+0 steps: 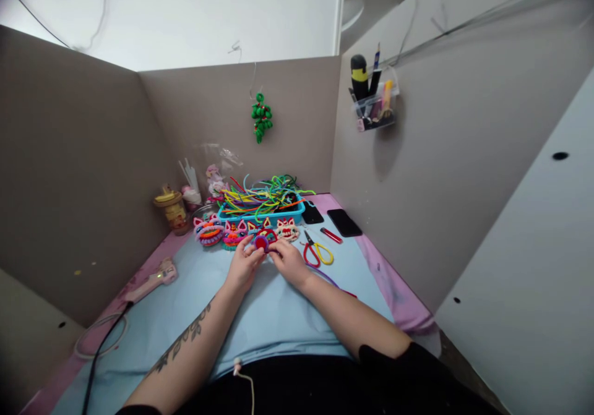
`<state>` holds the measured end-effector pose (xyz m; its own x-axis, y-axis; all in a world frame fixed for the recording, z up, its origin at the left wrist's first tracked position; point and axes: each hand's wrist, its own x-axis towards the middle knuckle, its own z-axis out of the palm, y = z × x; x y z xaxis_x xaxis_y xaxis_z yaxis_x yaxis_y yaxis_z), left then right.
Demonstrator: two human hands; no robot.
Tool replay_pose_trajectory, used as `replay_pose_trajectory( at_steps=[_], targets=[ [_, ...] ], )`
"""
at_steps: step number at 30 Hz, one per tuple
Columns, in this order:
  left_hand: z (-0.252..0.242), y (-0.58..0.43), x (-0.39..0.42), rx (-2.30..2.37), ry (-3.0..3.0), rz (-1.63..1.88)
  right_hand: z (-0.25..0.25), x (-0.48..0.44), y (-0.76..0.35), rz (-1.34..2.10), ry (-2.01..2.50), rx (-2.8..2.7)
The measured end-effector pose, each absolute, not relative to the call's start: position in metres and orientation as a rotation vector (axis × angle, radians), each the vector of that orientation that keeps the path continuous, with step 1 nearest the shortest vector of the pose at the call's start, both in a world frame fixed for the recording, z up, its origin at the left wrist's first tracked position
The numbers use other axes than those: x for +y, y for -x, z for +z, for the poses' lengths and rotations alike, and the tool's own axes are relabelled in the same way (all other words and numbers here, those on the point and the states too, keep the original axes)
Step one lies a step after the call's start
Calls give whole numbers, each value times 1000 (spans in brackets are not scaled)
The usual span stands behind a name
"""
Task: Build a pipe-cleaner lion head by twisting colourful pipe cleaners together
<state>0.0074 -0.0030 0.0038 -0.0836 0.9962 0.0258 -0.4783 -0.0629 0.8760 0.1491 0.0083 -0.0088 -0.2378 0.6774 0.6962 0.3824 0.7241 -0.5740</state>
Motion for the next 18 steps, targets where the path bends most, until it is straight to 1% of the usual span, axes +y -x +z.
replay_pose_trajectory(
  at_steps=[7, 14, 18],
  targets=[
    [0, -2, 4, 953, -934, 1588, -12, 10, -152, 298, 868, -1967],
    [-2, -2, 6, 1008, -892, 1490, -4, 9, -160, 59, 930, -1991],
    [-4, -1, 6, 998, -877, 1431, -3, 11, -162, 18, 937, -1987]
  ],
)
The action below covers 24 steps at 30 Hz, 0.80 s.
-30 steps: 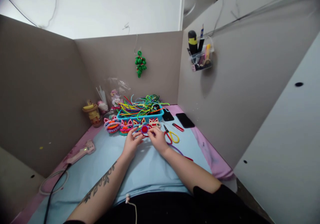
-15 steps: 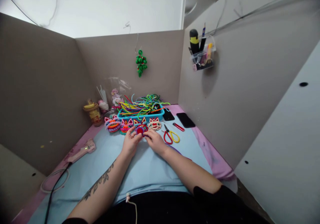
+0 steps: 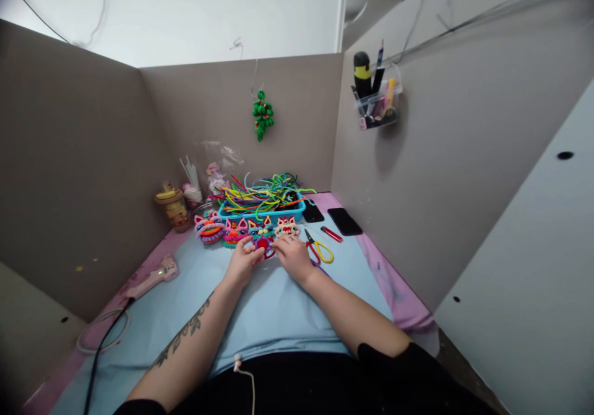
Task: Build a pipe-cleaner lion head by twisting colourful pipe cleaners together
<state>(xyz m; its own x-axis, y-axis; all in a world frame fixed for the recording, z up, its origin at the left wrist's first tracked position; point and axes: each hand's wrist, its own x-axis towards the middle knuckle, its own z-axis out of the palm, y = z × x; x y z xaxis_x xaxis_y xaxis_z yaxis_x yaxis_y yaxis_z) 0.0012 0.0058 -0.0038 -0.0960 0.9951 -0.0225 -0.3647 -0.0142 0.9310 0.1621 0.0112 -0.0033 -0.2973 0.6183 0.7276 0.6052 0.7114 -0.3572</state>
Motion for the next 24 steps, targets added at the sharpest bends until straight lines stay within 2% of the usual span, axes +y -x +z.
replay_pose_trajectory(
  at_steps=[13, 24],
  targets=[
    [-1, 1, 3, 995, -885, 1305, -4, 21, -170, 188, 905, -1975],
    [0, 21, 17, 1092, -902, 1567, -8, 38, -191, 189, 1101, -2000]
  ],
)
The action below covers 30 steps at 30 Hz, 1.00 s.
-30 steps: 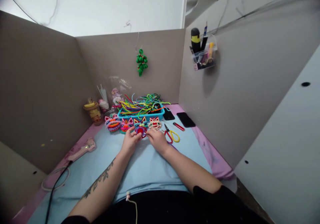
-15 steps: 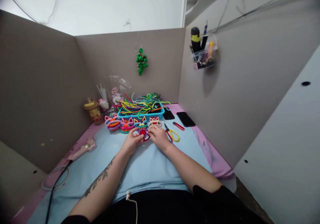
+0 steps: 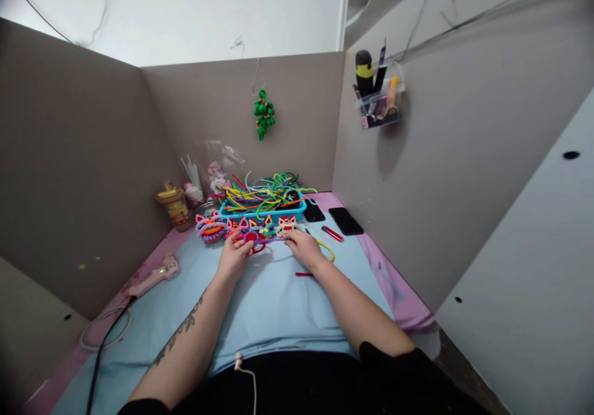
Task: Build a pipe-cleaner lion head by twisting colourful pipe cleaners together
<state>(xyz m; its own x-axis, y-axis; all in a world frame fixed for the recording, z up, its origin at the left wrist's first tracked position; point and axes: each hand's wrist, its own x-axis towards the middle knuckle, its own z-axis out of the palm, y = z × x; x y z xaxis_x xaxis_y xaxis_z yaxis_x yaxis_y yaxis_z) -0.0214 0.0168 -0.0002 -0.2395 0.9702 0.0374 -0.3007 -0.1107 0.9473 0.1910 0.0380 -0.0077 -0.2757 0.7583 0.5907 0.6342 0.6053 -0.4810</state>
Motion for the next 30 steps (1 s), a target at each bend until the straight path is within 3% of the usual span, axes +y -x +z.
replay_pose_trajectory(
  at_steps=[10, 15, 24, 30],
  targets=[
    [7, 33, 23, 1148, -696, 1887, -6, 53, -222, -39, 1488, -1952],
    [5, 30, 23, 1128, -702, 1868, 2, 51, -233, -33, 1467, -1714],
    [1, 12, 13, 1052, -816, 1509, 3, 43, -202, 963, 952, -1311],
    [3, 8, 7, 971, -789, 1371, 2, 33, -181, 1157, 846, -1409]
  ],
)
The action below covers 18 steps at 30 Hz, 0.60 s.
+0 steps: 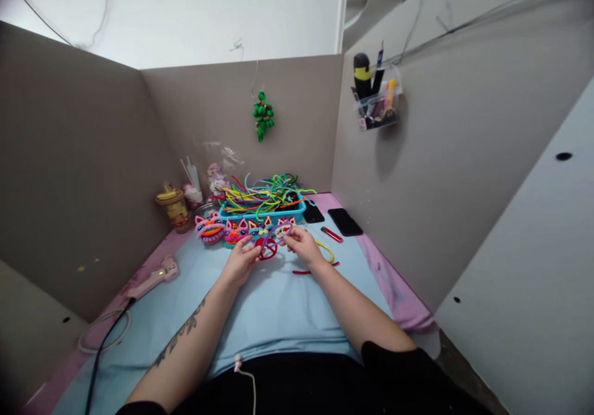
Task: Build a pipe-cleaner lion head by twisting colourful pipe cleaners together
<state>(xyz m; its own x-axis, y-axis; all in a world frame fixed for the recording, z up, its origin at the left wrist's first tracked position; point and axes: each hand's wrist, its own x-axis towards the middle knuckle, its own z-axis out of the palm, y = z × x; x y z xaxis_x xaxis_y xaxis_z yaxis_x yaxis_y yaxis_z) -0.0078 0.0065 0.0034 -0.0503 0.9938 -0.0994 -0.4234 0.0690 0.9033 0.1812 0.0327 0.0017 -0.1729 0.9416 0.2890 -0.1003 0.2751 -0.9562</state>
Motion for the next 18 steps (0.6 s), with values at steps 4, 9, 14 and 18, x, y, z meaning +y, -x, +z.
replay_pose_trajectory(
  at_steps=[4, 9, 14, 18],
  targets=[
    [2, 7, 6, 911, -809, 1330, -3, 33, -179, 1167, 841, -1473],
    [0, 7, 5, 880, -821, 1336, -7, 35, -177, 1233, 818, -1377],
    [4, 6, 2, 839, -848, 1300, -6, 36, -173, 1435, 854, -1272],
    [6, 5, 0, 833, -856, 1297, -6, 35, -173, 1517, 874, -1239]
  ],
)
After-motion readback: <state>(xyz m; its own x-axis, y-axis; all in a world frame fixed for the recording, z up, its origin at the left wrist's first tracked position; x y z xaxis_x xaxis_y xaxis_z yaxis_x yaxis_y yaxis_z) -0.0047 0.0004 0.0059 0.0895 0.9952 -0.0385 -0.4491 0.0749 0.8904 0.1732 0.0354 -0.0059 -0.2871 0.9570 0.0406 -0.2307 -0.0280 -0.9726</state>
